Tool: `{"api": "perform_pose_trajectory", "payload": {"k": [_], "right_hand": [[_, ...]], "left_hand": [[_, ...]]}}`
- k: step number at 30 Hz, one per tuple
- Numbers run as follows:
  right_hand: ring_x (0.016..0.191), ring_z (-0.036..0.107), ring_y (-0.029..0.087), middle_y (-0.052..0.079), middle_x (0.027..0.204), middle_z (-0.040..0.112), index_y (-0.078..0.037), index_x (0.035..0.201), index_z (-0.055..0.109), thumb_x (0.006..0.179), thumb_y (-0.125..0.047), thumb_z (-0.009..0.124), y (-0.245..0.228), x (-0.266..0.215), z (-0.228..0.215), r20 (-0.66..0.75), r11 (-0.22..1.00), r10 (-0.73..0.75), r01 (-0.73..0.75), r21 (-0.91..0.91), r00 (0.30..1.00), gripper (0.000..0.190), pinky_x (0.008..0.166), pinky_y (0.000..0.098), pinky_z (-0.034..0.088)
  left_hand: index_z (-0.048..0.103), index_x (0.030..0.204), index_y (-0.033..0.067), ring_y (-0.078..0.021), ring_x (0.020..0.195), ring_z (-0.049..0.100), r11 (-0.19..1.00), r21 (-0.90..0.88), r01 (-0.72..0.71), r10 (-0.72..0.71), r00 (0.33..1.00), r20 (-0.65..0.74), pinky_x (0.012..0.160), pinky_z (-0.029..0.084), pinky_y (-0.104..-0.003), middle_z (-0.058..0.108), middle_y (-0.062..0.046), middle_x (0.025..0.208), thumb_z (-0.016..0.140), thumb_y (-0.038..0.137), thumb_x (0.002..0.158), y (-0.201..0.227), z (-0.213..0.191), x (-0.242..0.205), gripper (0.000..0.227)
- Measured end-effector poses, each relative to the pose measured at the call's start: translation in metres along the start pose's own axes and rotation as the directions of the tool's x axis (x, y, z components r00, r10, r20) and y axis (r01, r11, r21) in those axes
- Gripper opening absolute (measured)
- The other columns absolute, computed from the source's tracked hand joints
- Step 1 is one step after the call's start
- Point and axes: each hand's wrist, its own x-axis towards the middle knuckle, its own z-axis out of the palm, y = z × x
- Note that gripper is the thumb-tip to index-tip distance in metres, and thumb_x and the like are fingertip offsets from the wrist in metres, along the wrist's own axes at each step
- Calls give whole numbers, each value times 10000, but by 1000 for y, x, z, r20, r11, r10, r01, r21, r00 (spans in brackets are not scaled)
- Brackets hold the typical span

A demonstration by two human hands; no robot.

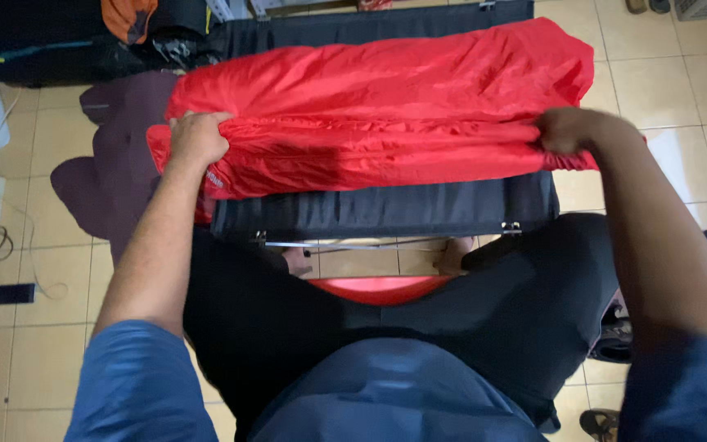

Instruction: The person folds a red jacket on a black chair. They smooth the fabric, fold the sleeves inward, and fold the jacket in half before rolling it into a compact bundle.

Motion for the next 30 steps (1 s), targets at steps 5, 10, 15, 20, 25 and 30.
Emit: {"api": "perform_pose_trajectory", "payload": {"k": [5,10,15,20,25,30], "right_hand": [[1243,649,486,315,1340,718,64,1364,697,954,13,579,-20,41,-55,-4,987,86,-84,134,996,430,986,586,545],[1237,662,435,176,1312,703,-224,1438,768,868,-378,757,-17,85,-36,-736,962,-245,64,-265,631,591,982,720,439],[1264,628,457,266,1437,618,-24,1403,675,914,-270,764,0,71,12,-902,955,-297,81,-286,312,554,1090,634,400],[1511,656,428,259,1630,684,-17,1518,795,1080,-760,415,-6,64,41,-885,865,-462,243,-438,51,943,1357,559,161],[1642,489,466,220,1775,581,-225,1519,841,1224,-691,518,-22,70,33,-849,843,-527,145,-518,32,639,1297,702,219],[1337,486,329,-20,1484,602,-274,1045,757,1249,-567,567,-41,89,15,-832,853,-519,54,-519,195,405,1275,598,232]], "left_hand": [[810,1315,360,-447,1092,714,998,43,40,-32,986,-166,924,497,-615,816,-166,1155,692,201,791,-4,29,32,561],[871,1141,303,-397,1185,526,989,84,126,-105,972,-211,983,377,-544,636,-150,1294,820,207,785,0,45,46,372],[870,1170,252,-397,1120,527,997,28,67,-58,971,-232,945,357,-529,641,-134,1175,790,128,781,-3,55,48,416],[866,1178,282,-362,1040,590,995,102,17,18,943,-333,854,434,-522,702,-65,1077,781,195,740,-3,64,47,454],[884,1173,265,-346,1018,626,1000,6,10,-8,938,-347,876,423,-517,782,8,1073,752,95,755,-5,65,51,470],[885,1151,222,-351,1027,573,998,13,-62,62,919,-389,832,453,-529,676,-32,1075,740,72,809,-5,59,41,401]]}}
